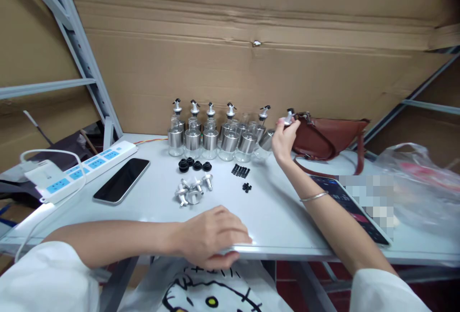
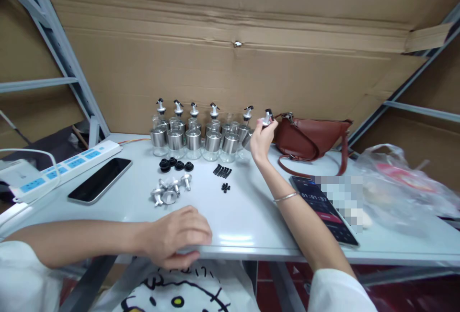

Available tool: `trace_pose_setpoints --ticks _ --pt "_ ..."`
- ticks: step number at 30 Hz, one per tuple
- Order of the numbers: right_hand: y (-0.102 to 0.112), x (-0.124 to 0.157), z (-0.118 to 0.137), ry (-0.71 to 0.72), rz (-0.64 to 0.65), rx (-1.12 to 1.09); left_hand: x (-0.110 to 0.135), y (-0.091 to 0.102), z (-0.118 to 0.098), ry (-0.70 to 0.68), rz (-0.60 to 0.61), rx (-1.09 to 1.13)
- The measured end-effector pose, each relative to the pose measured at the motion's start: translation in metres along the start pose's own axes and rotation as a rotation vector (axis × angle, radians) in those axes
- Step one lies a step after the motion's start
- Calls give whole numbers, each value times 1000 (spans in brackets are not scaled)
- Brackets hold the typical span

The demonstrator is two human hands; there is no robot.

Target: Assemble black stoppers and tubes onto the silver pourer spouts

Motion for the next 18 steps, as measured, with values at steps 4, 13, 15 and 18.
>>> trace_pose_setpoints --ticks 4,13,15,18 --pt "25 16 52 197 5 -102 5 6 14 256 -180 207" --pt "42 147 136 -25 835 -647 13 -6 29 576 -274 541" --pt "43 162 137 26 891 -639 11 -8 32 682 -234 635" --pt "41 167 136 113 902 -630 8 -8 34 772 -203 686"
Point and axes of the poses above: each hand's wrist, its own x-axis away from the middle knuckle, its own y-axis out of the back of the hand, z = x × y, the point moved 3 cm from there along -x, towards the middle knuckle, and after that the axes turned 2 degrees about -x, right-handed, at the moved point
